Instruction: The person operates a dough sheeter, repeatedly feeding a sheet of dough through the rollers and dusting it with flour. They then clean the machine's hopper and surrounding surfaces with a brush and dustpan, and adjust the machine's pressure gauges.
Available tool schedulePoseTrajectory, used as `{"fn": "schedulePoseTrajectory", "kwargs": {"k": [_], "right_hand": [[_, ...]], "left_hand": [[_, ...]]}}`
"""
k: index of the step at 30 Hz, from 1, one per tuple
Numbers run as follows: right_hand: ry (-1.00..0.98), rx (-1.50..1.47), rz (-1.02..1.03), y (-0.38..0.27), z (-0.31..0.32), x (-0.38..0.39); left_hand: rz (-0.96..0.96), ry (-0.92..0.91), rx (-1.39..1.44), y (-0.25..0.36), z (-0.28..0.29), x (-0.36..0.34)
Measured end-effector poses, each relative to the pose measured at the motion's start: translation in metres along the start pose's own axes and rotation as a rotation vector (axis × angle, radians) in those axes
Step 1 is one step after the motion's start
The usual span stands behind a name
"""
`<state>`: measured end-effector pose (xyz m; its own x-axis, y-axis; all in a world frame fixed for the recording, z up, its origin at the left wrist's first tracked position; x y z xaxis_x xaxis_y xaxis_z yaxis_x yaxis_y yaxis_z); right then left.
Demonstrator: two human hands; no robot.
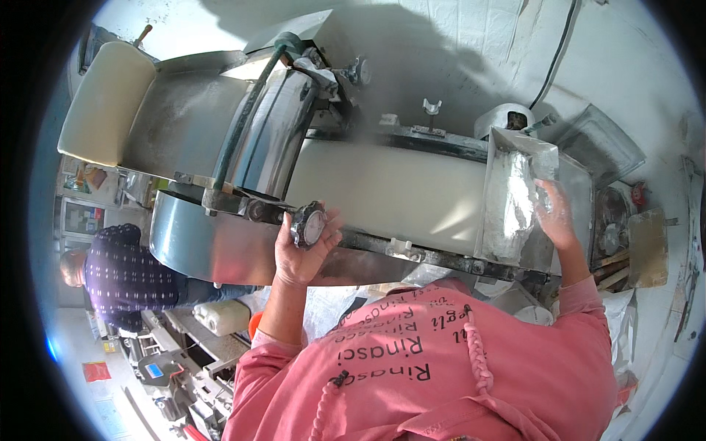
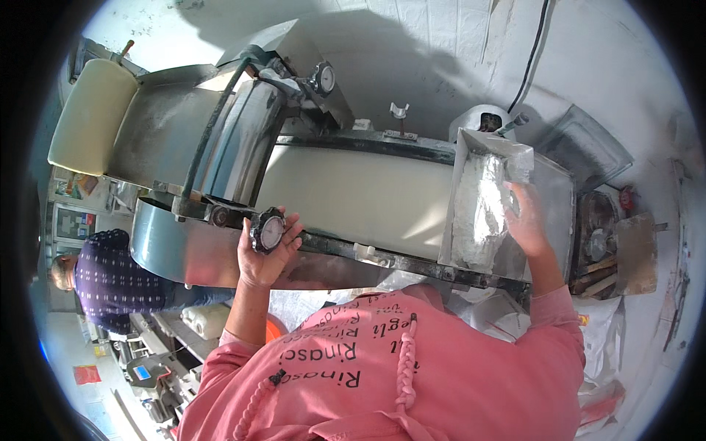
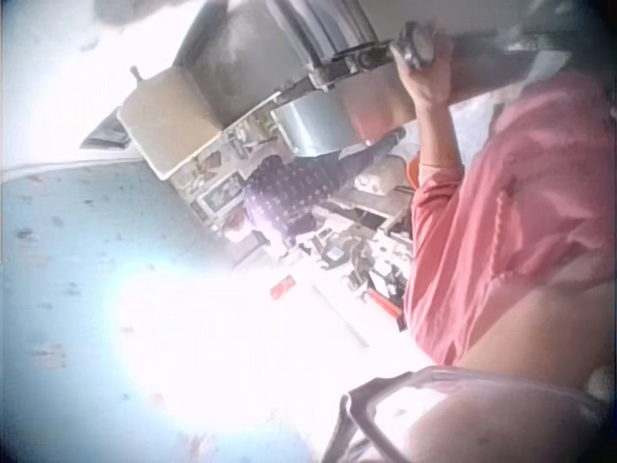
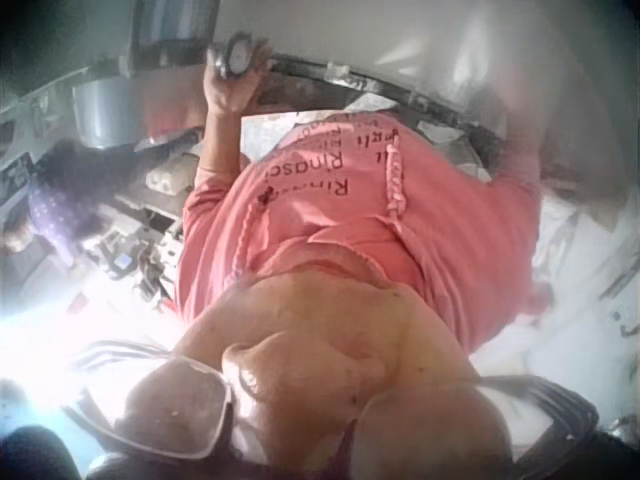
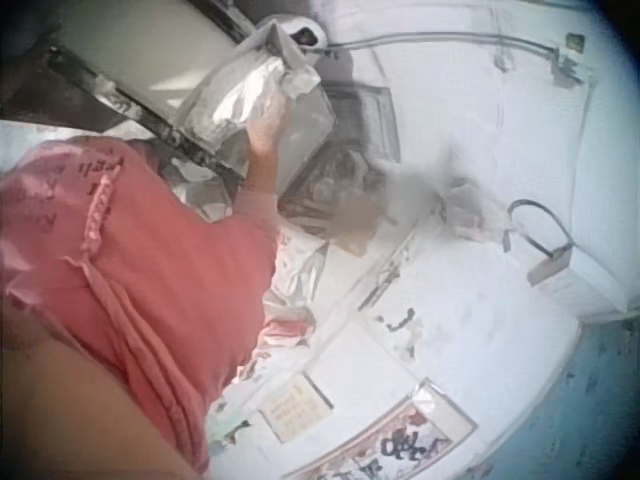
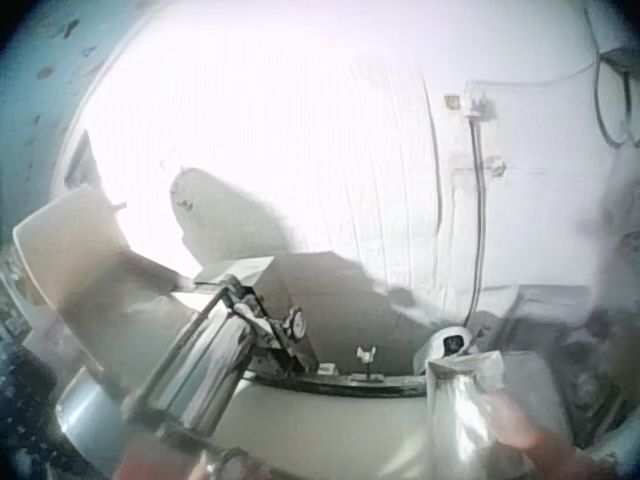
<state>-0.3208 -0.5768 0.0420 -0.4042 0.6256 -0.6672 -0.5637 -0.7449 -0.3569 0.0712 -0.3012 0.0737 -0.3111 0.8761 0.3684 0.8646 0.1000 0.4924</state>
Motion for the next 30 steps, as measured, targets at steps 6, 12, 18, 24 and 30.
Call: {"fn": "schedulePoseTrajectory", "kwargs": {"k": [6, 12, 18, 24, 30], "right_hand": [[-0.055, 0.127, -0.156, 0.081, 0.021, 0.018], [-0.122, 0.398, -0.841, 0.222, 0.035, 0.103], [-0.336, 0.119, -1.262, 0.265, 0.092, 0.118], [-0.573, -0.044, -0.777, 0.099, 0.153, -0.034], [-0.718, 0.082, 0.020, -0.065, 0.036, -0.084]], "left_hand": [[-0.132, -0.012, 0.018, -0.006, 0.005, -0.012], [-0.111, -0.097, 0.131, -0.007, 0.001, -0.016], [-0.172, -0.084, 0.134, -0.009, 0.001, -0.015], [-0.193, -0.010, 0.161, -0.010, -0.001, -0.014], [-0.147, 0.093, 0.240, -0.013, -0.002, -0.014]]}}
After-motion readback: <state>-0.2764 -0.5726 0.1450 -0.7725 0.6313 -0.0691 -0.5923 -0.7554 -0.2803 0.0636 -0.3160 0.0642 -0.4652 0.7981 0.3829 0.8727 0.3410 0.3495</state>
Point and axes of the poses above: each hand's wrist, its own x-axis away from the middle knuckle, its own z-axis out of the back of the hand, y = z × x, the point moved 3 cm from there along -x, towards the middle knuckle, and after that the axes turned 10 degrees about y, right-handed, at the moved point
